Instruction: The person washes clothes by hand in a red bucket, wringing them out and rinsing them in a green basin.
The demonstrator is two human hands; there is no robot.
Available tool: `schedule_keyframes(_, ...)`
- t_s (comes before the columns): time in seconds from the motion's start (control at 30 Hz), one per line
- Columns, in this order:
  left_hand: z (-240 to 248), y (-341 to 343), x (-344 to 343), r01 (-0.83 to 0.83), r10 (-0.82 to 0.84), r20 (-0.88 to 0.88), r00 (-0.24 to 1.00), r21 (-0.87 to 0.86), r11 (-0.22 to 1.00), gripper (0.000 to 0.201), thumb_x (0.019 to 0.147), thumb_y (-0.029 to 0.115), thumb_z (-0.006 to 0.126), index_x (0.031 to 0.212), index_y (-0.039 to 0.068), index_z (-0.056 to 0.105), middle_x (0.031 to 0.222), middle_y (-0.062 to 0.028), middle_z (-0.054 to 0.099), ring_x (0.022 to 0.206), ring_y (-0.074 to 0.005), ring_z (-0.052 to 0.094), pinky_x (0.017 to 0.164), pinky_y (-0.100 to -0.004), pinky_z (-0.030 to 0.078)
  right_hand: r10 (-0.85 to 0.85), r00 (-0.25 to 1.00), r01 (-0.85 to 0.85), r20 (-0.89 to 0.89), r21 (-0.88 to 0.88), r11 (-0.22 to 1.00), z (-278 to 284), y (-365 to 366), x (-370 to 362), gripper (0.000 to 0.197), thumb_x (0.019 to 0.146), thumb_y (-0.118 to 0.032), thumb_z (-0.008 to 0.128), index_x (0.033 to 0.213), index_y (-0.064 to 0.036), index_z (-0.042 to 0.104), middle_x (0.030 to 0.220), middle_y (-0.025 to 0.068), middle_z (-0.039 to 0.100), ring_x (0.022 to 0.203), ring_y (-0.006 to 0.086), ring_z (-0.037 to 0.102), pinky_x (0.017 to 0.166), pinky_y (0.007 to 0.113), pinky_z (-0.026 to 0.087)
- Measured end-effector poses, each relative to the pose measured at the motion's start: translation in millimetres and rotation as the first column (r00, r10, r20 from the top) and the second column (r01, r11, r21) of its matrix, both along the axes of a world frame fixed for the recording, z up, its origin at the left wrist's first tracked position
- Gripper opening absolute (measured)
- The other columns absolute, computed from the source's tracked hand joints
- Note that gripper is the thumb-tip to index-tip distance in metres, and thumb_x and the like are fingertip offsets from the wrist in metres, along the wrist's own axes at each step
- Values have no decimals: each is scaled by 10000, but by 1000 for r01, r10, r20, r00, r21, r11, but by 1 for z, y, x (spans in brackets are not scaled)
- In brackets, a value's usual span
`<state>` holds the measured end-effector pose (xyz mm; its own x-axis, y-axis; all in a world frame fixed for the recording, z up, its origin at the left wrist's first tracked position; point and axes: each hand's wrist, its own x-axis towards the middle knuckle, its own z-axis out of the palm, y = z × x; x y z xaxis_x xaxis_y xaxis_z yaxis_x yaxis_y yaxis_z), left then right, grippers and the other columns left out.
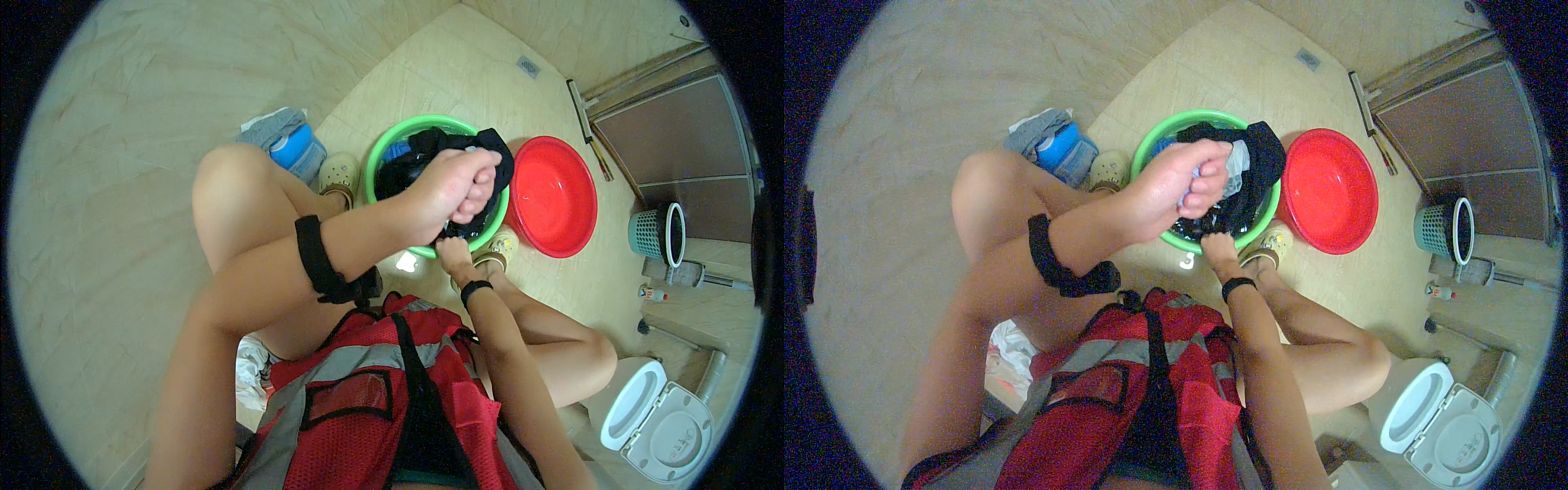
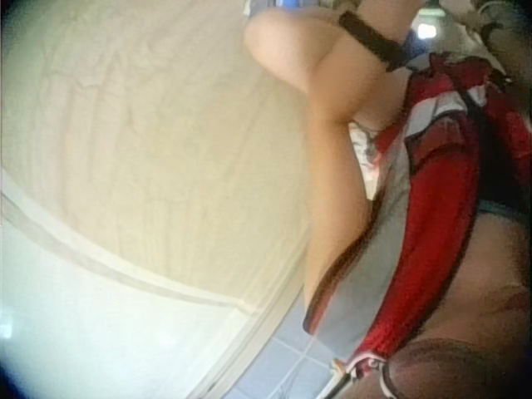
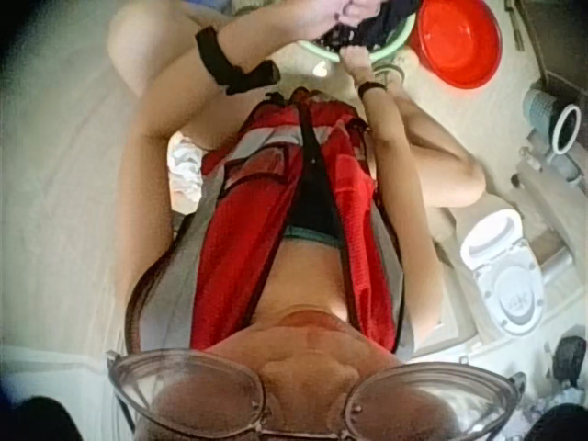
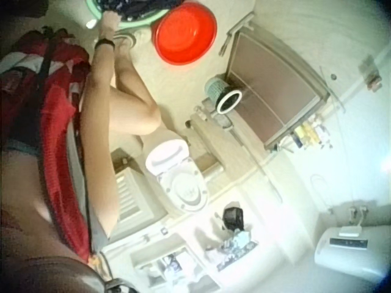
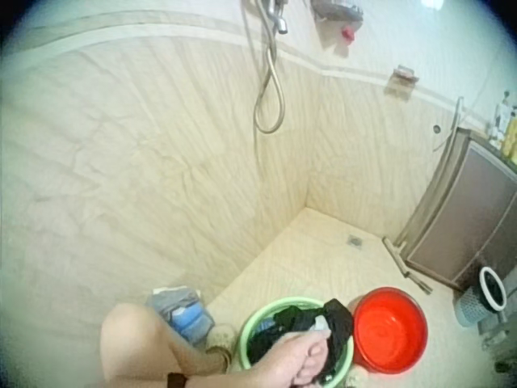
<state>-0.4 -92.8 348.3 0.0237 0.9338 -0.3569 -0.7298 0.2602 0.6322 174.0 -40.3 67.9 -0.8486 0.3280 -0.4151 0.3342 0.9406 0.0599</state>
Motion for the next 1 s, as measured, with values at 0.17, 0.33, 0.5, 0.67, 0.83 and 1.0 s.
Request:
schedule_keyframes(0.17, -5, 3, -12, -9, 6, 50, 999, 63, 998, 307, 913, 287, 442, 641, 169, 362, 517, 73, 300, 401, -46, 289, 344, -191, 216, -18, 993, 32, 120, -111, 993, 1, -18, 19, 135, 732, -101, 581, 854, -66, 627, 850, 116, 659, 793, 261, 649, 698, 364, 519)
schedule_keyframes(0.33, -13, 9, -27, -38, 22, 172, 985, 86, 996, 294, 920, 252, 421, 642, 162, 380, 503, 68, 314, 383, -51, 298, 318, -192, 228, 43, 978, 3, 203, -221, 975, 10, -17, 22, 185, 707, -139, 601, 871, -65, 650, 865, 164, 652, 802, 299, 645, 713, 393, 523)
schedule_keyframes(0.5, 18, 16, -50, 16, -94, 291, 952, 259, 966, 296, 946, 240, 377, 663, 156, 393, 505, 78, 294, 385, -49, 283, 326, -187, 234, -183, 968, 236, 169, -385, 892, 29, 13, 6, 208, 685, -173, 606, 841, -52, 669, 866, 195, 647, 822, 350, 630, 741, 427, 515)
schedule_keyframes(0.67, 92, -28, -112, -30, -40, 142, 989, 461, 887, 196, 859, 254, 513, 877, 60, 492, 778, -89, 515, 630, -160, 506, 492, -203, 396, -283, 954, 219, -96, -419, 881, 58, 22, -34, 188, 717, -185, 575, 823, -52, 655, 818, 216, 636, 790, 378, 619, 737, 453, 504)
schedule_keyframes(0.83, 82, -141, -162, -522, 585, -232, 777, 282, 805, 231, 877, 192, 479, 1014, 8, 502, 897, -55, 521, 790, -135, 502, 712, -236, 422, -304, 928, 171, -216, -478, 862, 56, 24, -35, 166, 738, -162, 542, 843, -50, 605, 766, 205, 622, 740, 387, 602, 703, 479, 486)
schedule_keyframes(1.0, -45, -240, -169, -654, 381, -767, 516, -66, 753, 240, 839, 36, 518, 1078, 19, 532, 927, -21, 569, 863, -115, 531, 790, -254, 434, -365, 919, 249, -151, -496, 832, 48, 21, -15, 158, 706, -70, 553, 832, -13, 630, 757, 178, 644, 718, 318, 641, 669, 386, 511)
